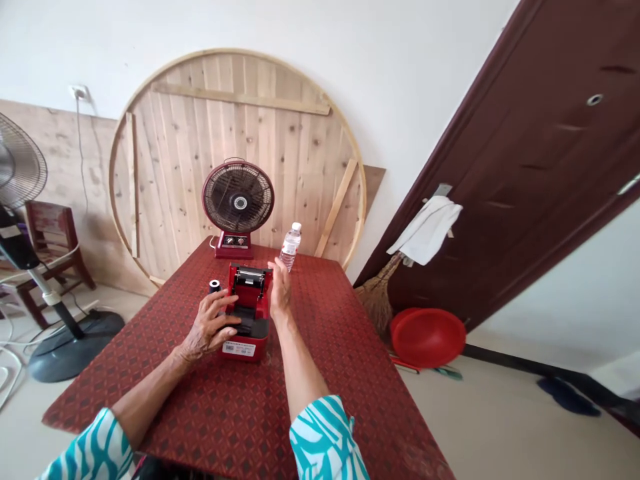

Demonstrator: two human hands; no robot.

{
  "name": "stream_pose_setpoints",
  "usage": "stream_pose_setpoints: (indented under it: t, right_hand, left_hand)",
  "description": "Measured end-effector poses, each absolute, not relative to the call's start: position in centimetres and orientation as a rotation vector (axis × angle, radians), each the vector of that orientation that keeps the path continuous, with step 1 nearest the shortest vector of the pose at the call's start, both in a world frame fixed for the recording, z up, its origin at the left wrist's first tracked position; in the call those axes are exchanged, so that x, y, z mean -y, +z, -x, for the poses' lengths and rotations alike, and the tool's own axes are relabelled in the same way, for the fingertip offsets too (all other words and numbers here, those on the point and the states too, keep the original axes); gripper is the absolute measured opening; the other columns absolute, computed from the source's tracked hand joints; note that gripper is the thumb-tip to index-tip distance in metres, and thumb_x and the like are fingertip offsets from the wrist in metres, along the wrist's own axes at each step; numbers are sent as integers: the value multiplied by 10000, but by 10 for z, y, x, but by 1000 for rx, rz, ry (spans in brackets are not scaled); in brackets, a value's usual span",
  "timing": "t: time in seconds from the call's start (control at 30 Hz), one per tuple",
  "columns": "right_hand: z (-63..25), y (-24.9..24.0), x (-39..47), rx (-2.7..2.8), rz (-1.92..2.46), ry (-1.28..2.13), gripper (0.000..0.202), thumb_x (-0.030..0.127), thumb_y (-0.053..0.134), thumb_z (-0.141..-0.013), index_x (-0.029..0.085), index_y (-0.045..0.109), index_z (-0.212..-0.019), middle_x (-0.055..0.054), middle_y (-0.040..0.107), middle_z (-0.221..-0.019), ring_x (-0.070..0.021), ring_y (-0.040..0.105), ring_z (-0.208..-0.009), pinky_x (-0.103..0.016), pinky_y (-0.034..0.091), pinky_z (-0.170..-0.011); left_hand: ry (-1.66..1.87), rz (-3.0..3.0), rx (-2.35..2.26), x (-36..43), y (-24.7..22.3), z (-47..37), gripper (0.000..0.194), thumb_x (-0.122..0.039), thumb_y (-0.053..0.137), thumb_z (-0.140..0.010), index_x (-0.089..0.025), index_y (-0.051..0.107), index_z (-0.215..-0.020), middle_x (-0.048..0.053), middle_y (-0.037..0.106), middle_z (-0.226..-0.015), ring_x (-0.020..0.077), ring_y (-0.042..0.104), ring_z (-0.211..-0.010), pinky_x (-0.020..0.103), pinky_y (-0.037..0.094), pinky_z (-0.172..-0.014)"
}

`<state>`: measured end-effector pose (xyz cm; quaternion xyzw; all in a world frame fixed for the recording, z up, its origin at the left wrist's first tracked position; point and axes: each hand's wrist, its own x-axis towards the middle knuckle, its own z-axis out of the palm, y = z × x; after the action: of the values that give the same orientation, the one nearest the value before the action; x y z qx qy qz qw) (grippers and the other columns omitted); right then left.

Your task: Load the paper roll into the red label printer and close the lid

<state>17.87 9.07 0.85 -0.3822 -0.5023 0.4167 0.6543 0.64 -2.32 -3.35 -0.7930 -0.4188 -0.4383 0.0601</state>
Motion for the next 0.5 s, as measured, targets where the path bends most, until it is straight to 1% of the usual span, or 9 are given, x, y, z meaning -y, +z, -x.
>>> stream_pose_setpoints:
  t: [0.07, 0.13, 0.23, 0.3, 0.37, 0.43, 0.5]
  right_hand:
    - [-177, 10, -85, 1189, 866, 849, 435, 548, 458, -868, 253, 655, -1118, -43, 661, -1214, -219, 538, -1199, -405, 369, -1027]
    - [-179, 5, -72, 1212, 850, 769, 424, 530, 435, -891, 231, 666, -1083, -61, 640, -1238, -215, 576, -1146, -391, 394, -1003]
    - [-184, -7, -51, 1218, 809, 694, 457, 514, 402, -917, 214, 605, -1197, -81, 647, -1186, -192, 667, -930, -397, 458, -925]
    - [-187, -15, -38, 1228, 803, 660, 466, 507, 385, -930, 211, 576, -1235, -81, 658, -1138, -182, 682, -845, -402, 485, -882]
    - [-189, -23, -28, 1227, 804, 653, 453, 493, 381, -942, 217, 556, -1256, -76, 662, -1110, -180, 688, -835, -400, 501, -859]
    - [-190, -30, -22, 1222, 797, 667, 442, 475, 378, -953, 226, 525, -1286, -69, 663, -1094, -180, 692, -852, -398, 510, -856]
    - [-190, -37, -18, 1230, 781, 669, 434, 462, 370, -961, 230, 508, -1302, -71, 654, -1105, -181, 692, -880, -401, 510, -872]
  left_hand:
    - [-1316, 2346, 1274, 25, -34, -7, 300, -454, 542, -916, -257, 765, -950, 88, 520, -1427, 305, 317, -1392, 508, 309, -1122]
    - [-1324, 2315, 1244, 26, -34, -7, 292, -453, 567, -905, -249, 772, -941, 92, 449, -1485, 321, 263, -1416, 516, 293, -1136]
    - [-1349, 2281, 1187, 26, -34, -6, 300, -470, 582, -892, -238, 770, -925, 96, 405, -1509, 330, 245, -1425, 519, 290, -1140]
    - [-1377, 2254, 1144, 24, -34, -5, 327, -498, 576, -887, -230, 761, -917, 102, 411, -1500, 328, 264, -1417, 514, 303, -1134]
    - [-1410, 2236, 1115, 22, -35, -4, 376, -539, 556, -884, -217, 745, -931, 121, 434, -1478, 326, 298, -1402, 508, 319, -1122]
    - [-1426, 2239, 1132, 20, -36, -2, 456, -598, 526, -876, -205, 716, -1009, 146, 488, -1427, 321, 358, -1371, 498, 342, -1103]
    - [-1428, 2251, 1192, 18, -38, 0, 597, -676, 487, -855, -184, 652, -1149, 173, 544, -1357, 315, 432, -1318, 489, 363, -1081]
